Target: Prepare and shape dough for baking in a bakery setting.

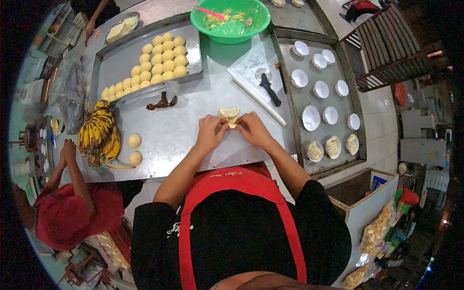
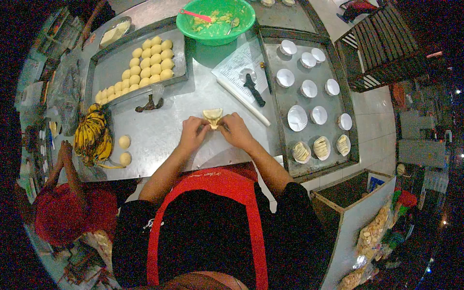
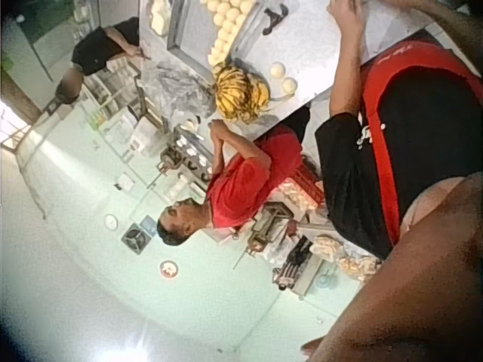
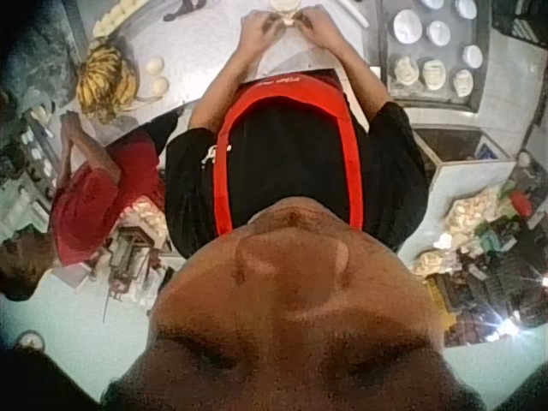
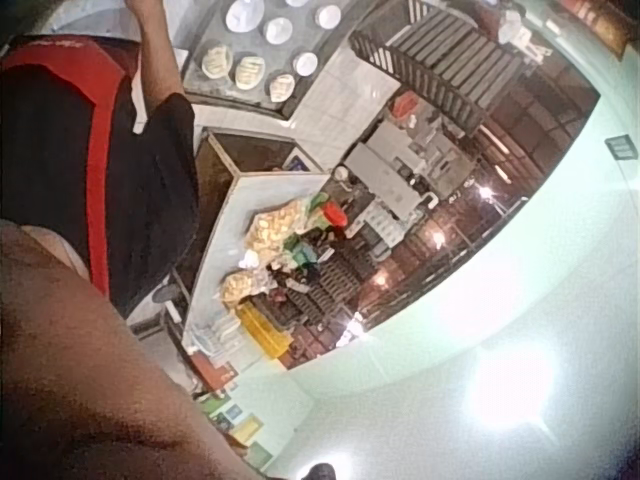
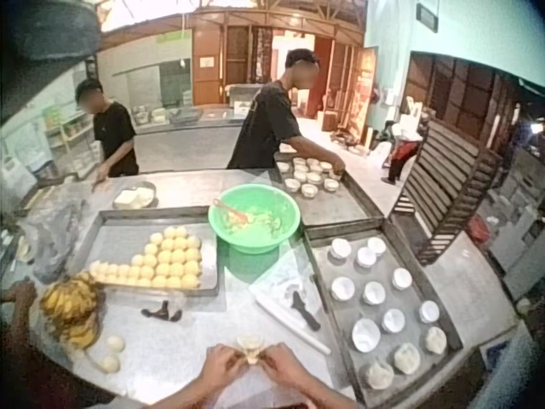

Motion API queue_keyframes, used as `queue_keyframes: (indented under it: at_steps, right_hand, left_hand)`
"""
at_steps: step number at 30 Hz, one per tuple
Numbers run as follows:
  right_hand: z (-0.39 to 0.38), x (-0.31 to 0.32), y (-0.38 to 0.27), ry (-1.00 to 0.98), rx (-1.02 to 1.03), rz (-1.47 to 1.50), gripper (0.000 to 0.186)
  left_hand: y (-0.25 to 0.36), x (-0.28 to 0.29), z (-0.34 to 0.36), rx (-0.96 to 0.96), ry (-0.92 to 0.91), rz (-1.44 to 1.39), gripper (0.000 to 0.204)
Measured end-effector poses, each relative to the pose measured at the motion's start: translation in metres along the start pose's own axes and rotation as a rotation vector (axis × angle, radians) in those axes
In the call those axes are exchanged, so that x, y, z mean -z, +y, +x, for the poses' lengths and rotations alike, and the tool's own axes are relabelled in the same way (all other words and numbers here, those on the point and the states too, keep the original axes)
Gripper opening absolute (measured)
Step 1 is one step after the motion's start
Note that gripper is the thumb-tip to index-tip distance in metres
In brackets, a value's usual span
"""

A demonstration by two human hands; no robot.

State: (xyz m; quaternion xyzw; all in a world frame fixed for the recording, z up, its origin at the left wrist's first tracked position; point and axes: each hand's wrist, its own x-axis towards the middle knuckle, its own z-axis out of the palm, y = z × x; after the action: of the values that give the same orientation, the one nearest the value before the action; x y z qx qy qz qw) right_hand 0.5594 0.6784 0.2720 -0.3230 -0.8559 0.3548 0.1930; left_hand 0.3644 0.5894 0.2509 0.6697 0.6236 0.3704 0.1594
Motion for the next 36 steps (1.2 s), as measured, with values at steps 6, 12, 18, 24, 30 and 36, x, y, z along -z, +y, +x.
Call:
queue_keyframes:
  at_steps: [6,12,18,24,30,36]
  right_hand:
    - [0.026,-0.003,0.006,0.032,-0.162,0.021,0.013]
    - [0.028,-0.006,0.016,0.084,-0.047,-0.162,0.014]
    - [0.013,-0.002,-0.002,0.151,0.089,-0.215,0.015]
    - [0.016,0.003,-0.007,0.062,0.178,-0.242,0.018]
    - [0.046,0.012,0.008,0.004,0.118,-0.179,0.030]
    - [0.071,-0.003,0.015,-0.238,0.186,-0.402,0.036]
  left_hand:
    - [0.001,0.007,0.028,0.148,0.040,0.032,0.015]
    - [-0.009,0.006,0.027,0.033,0.007,0.091,0.012]
    - [-0.008,0.018,0.019,0.057,0.016,0.022,0.013]
    - [-0.004,0.022,0.018,-0.129,-0.003,0.084,0.017]
    - [-0.013,0.025,0.041,-0.014,0.050,-0.073,0.025]
    - [-0.023,0.016,0.048,0.102,-0.208,0.002,0.030]
